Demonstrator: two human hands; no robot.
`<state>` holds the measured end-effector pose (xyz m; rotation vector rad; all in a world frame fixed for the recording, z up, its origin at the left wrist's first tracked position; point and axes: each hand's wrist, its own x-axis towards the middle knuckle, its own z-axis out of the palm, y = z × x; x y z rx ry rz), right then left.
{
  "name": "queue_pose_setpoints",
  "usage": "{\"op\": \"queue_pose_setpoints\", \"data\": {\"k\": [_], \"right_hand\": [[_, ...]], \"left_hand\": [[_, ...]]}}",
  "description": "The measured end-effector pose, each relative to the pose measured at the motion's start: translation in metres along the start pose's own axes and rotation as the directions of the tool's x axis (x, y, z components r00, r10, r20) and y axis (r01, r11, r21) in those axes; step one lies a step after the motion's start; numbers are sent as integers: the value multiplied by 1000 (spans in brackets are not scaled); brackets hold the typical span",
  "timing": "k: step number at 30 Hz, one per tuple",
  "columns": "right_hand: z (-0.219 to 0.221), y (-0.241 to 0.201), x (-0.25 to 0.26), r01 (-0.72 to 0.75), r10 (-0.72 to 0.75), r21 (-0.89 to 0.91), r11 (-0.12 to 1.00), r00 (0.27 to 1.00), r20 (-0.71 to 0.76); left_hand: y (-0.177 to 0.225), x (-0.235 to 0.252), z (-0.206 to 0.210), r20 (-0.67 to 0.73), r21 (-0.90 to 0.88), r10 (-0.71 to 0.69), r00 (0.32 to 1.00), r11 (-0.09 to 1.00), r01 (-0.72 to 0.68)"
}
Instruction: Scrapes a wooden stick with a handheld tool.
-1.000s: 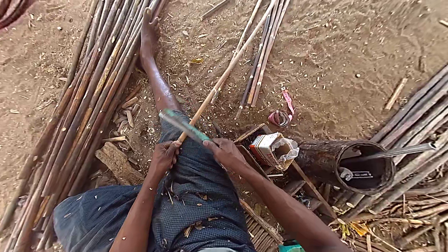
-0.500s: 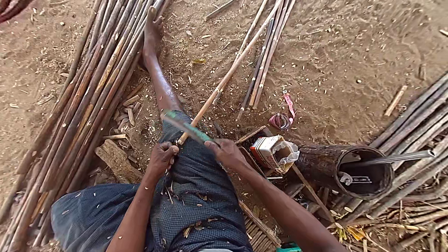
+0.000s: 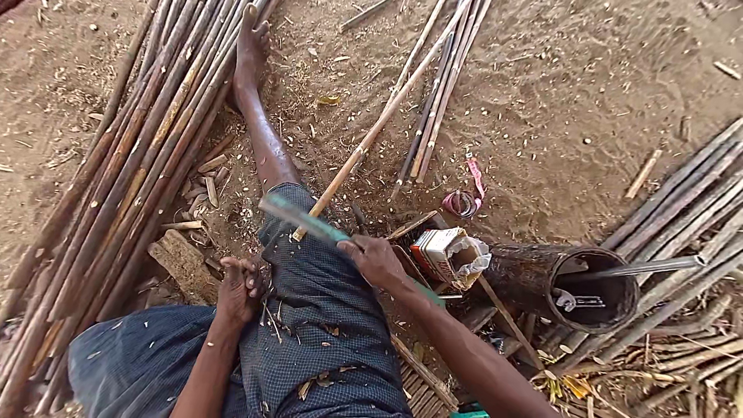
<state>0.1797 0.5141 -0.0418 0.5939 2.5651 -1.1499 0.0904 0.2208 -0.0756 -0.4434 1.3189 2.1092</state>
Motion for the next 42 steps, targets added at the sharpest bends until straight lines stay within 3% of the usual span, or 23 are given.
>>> {"op": "queue_pose_setpoints", "data": {"k": [2, 6, 8, 10, 13, 16, 17, 20, 25, 28, 29, 32, 34, 37, 40, 42], "right_hand": [[2, 8, 7, -50, 58, 109, 993, 996, -70], [4, 1, 1, 40, -38, -41, 998, 998, 51], [-5, 6, 10, -49, 49, 37, 998, 999, -6], [-2, 6, 8, -27, 28, 70, 997, 1000, -11], [2, -2, -5, 95, -89, -62, 994, 992, 95], [-7, 1, 1, -42, 42, 97, 994, 999, 2], [-4, -1, -2, -27, 26, 91, 995, 1000, 13], [-4, -12, -13, 132, -109, -118, 984, 977, 186], [-17, -2, 2, -85, 74, 133, 987, 993, 91], [-12, -25, -22, 172, -117, -161, 972, 944, 307], [-16, -27, -22, 203, -137, -172, 964, 932, 336], [-31, -15, -7, 40, -59, 100, 994, 979, 196], [-36, -8, 3, -88, 58, 307, 948, 993, 105], [-39, -8, 4, -166, 149, 441, 882, 986, 72], [-31, -16, -3, -168, 127, 431, 887, 984, 123], [-25, -24, -15, -169, 118, 412, 895, 982, 148]], "left_hand": [[3, -4, -4, -99, -6, -55, 994, 998, 55], [15, -17, -10, -243, -28, -83, 966, 997, 78], [18, -19, -13, -293, -50, -84, 952, 996, 73], [19, -23, -18, -344, -87, -79, 936, 995, 52], [23, -30, -22, -371, -127, -67, 926, 992, 21], [25, -32, -23, -377, -170, -58, 924, 985, -8], [26, -34, -25, -380, -173, -53, 924, 985, -14], [33, -39, -29, -390, -173, -48, 919, 985, -21], [35, -45, -34, -455, -157, -32, 890, 987, -45], [41, -54, -41, -491, -165, -7, 871, 983, -85], [43, -56, -45, -504, -170, 3, 864, 980, -103], [50, -66, -52, -554, -75, 63, 830, 989, -126], [54, -77, -51, -473, 176, 183, 862, 978, -111], [51, -79, -31, -85, 624, 283, 955, 762, -171], [40, -56, 11, 198, 749, 211, 957, 597, -287], [34, -41, 33, 294, 706, 194, 936, 615, -350]]}}
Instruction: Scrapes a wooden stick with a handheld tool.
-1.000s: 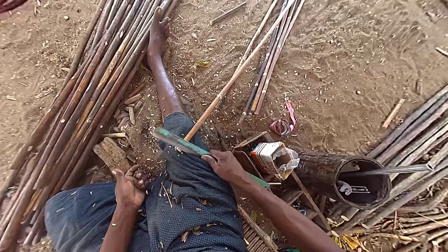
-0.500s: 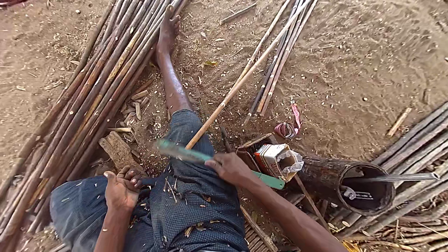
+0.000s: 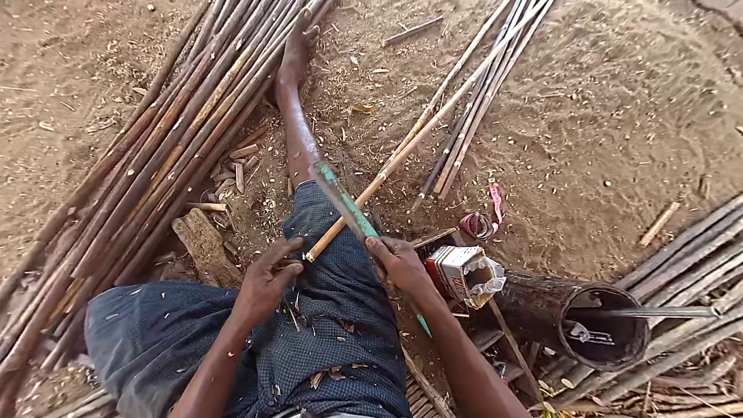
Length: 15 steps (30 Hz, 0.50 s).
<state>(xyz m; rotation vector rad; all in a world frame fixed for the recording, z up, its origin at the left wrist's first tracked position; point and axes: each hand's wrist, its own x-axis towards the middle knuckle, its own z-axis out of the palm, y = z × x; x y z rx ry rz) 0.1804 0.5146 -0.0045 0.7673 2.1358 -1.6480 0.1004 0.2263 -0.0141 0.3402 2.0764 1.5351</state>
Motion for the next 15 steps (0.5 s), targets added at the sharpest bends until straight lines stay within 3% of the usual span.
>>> {"op": "queue_pose_setpoints", "data": {"k": [3, 5, 7, 8, 11, 13, 15], "right_hand": [[1, 6, -26, -11, 11, -6, 1000, 1000, 14], [-2, 13, -30, -30, 30, 14, 999, 1000, 6], [-5, 20, -30, -33, 34, 33, 999, 999, -33], [-6, 23, -29, -30, 33, 44, 999, 998, -57], [-6, 30, -27, -38, 48, 99, 994, 994, -100], [-3, 29, -27, -53, 63, 100, 994, 993, -99], [-2, 25, -29, -49, 61, 120, 992, 993, -101]], "left_hand": [[-1, 11, 9, -116, -51, -15, 993, 999, 9], [-7, 7, -1, -243, 16, -126, 962, 991, 134], [-11, -1, -11, -336, 163, -82, 938, 976, 144], [-9, -5, -13, -324, 266, 30, 946, 962, 61], [11, -3, -3, -69, 484, 318, 945, 839, -248], [15, 9, 6, 5, 552, 383, 924, 769, -322], [13, 14, 8, -69, 533, 351, 934, 804, -263]]}}
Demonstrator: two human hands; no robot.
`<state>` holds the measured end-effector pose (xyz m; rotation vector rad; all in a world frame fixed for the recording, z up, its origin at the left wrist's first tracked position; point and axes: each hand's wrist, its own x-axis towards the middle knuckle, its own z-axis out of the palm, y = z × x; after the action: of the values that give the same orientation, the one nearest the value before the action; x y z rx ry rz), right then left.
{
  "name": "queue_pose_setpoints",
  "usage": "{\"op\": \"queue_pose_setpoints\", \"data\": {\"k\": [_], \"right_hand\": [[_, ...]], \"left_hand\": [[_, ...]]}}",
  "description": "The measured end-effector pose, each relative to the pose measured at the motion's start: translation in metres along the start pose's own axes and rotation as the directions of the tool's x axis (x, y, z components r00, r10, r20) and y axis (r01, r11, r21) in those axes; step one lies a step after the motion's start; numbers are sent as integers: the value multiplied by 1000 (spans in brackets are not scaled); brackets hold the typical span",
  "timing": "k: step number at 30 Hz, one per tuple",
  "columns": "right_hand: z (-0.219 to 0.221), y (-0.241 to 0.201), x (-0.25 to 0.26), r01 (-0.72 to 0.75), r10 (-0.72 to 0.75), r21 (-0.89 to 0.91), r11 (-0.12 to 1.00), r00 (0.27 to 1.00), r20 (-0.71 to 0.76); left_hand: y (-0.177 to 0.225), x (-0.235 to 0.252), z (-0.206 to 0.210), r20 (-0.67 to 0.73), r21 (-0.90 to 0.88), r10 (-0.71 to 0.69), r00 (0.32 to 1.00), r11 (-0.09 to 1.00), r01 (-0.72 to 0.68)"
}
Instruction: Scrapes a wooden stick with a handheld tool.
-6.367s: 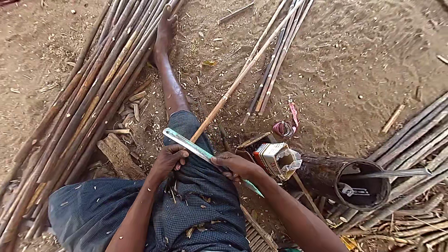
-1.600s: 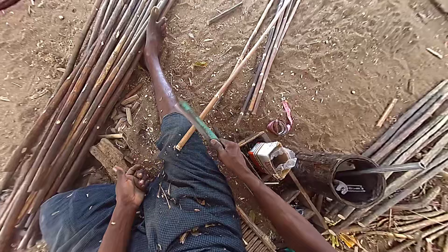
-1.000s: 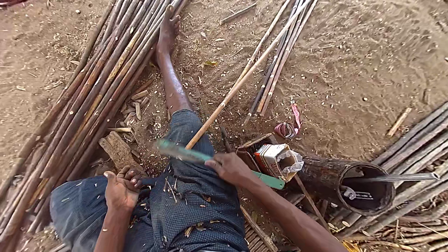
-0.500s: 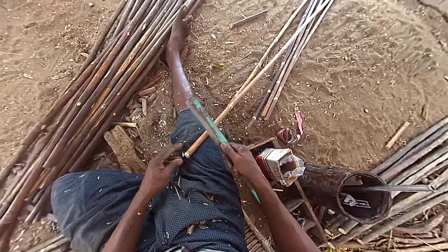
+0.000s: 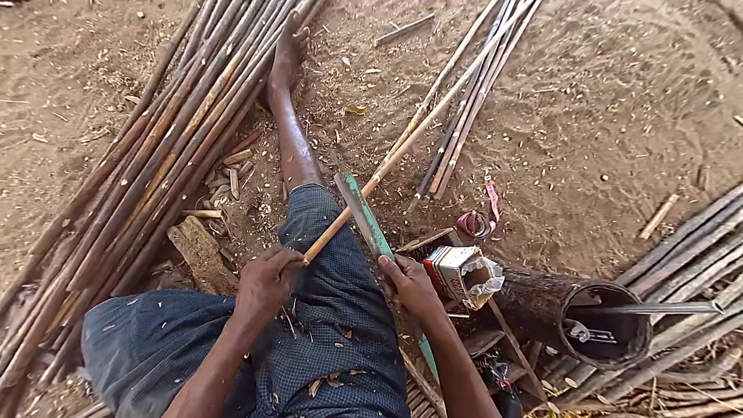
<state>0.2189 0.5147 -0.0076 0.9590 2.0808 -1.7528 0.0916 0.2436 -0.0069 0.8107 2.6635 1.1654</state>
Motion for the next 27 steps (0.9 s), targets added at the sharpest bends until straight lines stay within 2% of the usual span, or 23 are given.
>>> {"op": "queue_pose_setpoints", "data": {"k": [2, 3, 5, 7, 9, 12, 14, 16, 17, 19, 21, 25, 27], "right_hand": [[-6, -1, -3, 5, -5, 19, 1000, 1000, 1], [-9, 1, -5, 7, -7, 17, 1000, 1000, 0], [-14, 5, -5, 6, -6, -1, 1000, 1000, -12], [-16, 9, -2, -6, 5, -13, 1000, 1000, -30], [-14, 9, -1, -16, 16, -18, 1000, 999, -32], [-13, 7, -4, 4, -4, -7, 1000, 1000, -12], [-14, 8, -9, 27, -27, 2, 1000, 1000, -15], [-16, 11, -10, 30, -30, 1, 1000, 999, -24], [-16, 14, -10, 25, -25, -2, 1000, 999, -32], [-14, 19, -10, 19, -20, -30, 999, 999, -49], [-10, 18, -7, 24, -26, -39, 999, 998, -62], [3, 9, -9, 67, -64, 35, 997, 996, -64], [5, 2, -11, 90, -86, 54, 995, 994, -60]], "left_hand": [[-2, -1, -3, -24, -113, -229, 973, 968, 225], [-5, -4, -5, -31, -106, -288, 957, 953, 283], [-7, -7, -10, -45, 17, -177, 983, 984, 178], [1, -3, -9, 44, 121, 23, 999, 992, -28], [5, 2, 0, 94, 196, 144, 985, 967, -160], [1, 9, 4, 107, 282, 214, 971, 930, -236], [0, 10, 3, 80, 344, 222, 972, 909, -236], [4, 11, 0, 16, 342, 155, 988, 928, -151], [10, 12, -4, 30, 303, 86, 996, 949, -91], [27, 22, -6, 153, 240, -50, 987, 971, 12], [43, 42, 10, 250, 275, -102, 963, 961, 31], [61, 95, 62, 309, 400, -169, 936, 916, 33], [65, 107, 58, 321, 440, -218, 922, 896, 59]]}}
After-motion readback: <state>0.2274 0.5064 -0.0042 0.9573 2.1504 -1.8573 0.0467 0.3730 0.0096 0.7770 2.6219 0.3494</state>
